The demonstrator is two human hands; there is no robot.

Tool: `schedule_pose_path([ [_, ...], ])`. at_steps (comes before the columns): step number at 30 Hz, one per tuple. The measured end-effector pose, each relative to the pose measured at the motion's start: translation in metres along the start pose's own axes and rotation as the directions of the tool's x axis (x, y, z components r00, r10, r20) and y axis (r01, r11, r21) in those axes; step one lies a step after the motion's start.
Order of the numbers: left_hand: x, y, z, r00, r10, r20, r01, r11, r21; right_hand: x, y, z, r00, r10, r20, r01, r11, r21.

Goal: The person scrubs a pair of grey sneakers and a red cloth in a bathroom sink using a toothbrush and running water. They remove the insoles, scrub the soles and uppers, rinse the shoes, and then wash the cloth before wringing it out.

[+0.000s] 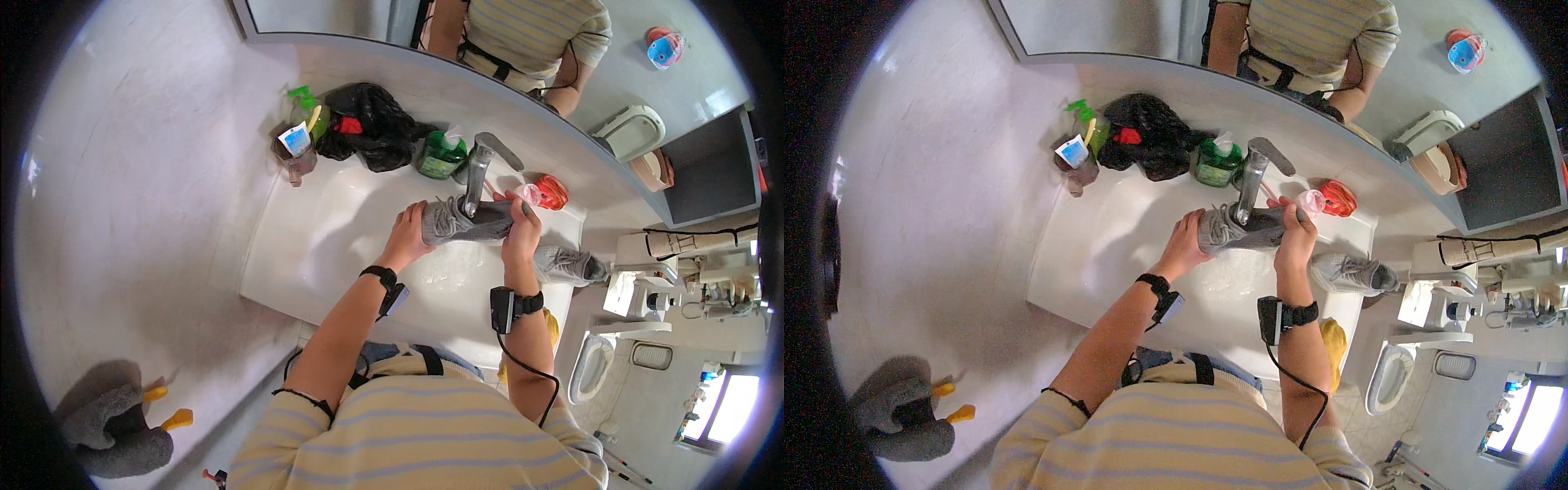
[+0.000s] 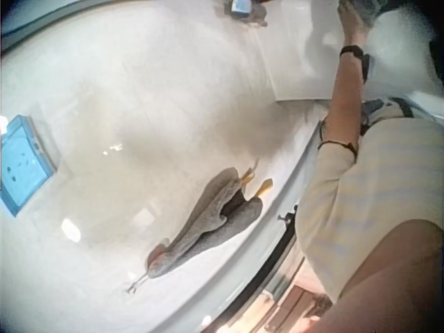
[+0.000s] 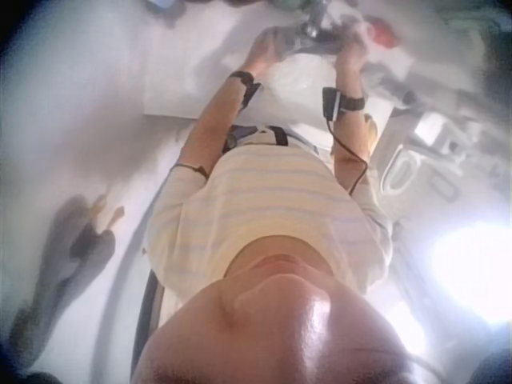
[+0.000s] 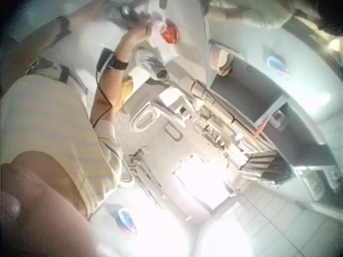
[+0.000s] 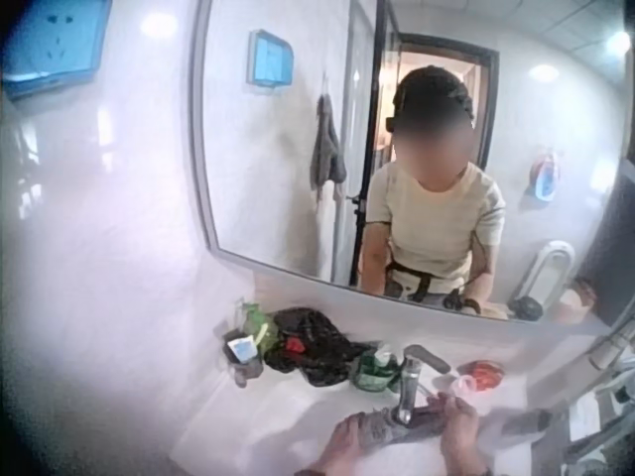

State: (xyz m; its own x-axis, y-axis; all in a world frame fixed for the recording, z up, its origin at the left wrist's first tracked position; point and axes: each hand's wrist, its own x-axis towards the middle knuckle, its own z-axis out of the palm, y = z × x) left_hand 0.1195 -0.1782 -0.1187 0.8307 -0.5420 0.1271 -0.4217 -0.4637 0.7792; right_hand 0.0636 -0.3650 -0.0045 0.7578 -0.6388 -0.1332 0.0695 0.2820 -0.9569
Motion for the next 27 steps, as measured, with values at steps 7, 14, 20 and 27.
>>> schedule_pose_path([
  [7,0.018,-0.003,-0.002,0.999,0.032,-0.044,-0.027,0.995,0.101,0.003,0.005,-0.004,1.0,-0.028,0.014,0.027,0.998,0.065],
  [14,0.012,0.002,-0.023,0.998,0.06,-0.003,-0.058,0.978,0.203,0.006,0.012,-0.011,1.0,-0.019,0.018,0.017,0.997,0.073],
  [20,-0.008,0.019,-0.094,0.991,0.075,0.107,-0.113,0.902,0.418,0.004,0.037,-0.01,0.987,0.153,0.038,-0.158,0.961,0.225],
  [27,-0.011,0.045,-0.14,0.952,0.288,0.103,-0.284,0.708,0.647,0.013,0.108,-0.016,0.944,0.298,0.142,-0.328,0.893,0.307],
])
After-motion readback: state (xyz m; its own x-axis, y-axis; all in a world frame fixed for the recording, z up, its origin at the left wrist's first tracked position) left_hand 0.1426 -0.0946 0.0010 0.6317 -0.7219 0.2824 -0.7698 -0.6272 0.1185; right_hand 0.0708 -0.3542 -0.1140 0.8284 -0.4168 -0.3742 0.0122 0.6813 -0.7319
